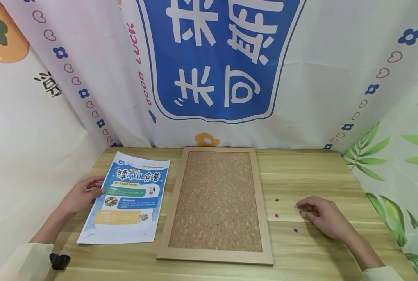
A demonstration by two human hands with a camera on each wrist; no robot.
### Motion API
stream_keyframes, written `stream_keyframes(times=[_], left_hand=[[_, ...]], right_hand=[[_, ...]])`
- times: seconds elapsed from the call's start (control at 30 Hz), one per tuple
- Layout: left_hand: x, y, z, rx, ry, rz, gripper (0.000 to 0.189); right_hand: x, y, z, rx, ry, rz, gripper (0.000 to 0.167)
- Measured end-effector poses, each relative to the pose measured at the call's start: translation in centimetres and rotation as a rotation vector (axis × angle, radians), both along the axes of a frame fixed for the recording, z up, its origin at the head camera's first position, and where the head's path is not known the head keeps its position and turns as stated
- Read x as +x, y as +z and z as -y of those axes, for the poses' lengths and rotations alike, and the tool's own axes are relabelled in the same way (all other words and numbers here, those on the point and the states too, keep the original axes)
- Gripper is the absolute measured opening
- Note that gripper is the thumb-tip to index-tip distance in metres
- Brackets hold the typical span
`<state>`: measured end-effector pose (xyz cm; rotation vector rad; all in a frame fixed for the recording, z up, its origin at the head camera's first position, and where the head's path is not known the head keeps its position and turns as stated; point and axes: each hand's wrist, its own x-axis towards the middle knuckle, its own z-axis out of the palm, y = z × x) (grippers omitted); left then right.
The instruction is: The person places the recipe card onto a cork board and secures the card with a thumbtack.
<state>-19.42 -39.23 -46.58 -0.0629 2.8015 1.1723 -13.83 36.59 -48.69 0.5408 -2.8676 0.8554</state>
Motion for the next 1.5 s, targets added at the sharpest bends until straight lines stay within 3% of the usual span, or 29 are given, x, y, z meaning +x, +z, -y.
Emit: stream_keyframes(times=[0.67, 1.03, 1.27, 1.5], left_hand=[[0.3, 1.4, -0.6, 0.055, -0.004, -0.006, 0.056], [0.5, 3.1, -1.5, 0.076, -0.001, -0.055, 0.057], [0.8, 4.4, -2.1, 0.15, 0.011, -0.082, 0.059], [0.7, 4.9, -2.6, 0.19, 0.027, -0.11, 0.059]], right_hand=[[-0.1, -0.2, 0.2, 0.0, 0.019, 0.006, 0.023], [-0.1, 0.2, 0.3, 0.023, 0.0, 0.067, 0.019], [-0.2, 0.9, 0.6, -0.011, -0.051, 0.172, 0.011], [-0.3, 1.1, 0.9, -0.054, -0.067, 0.176, 0.012]])
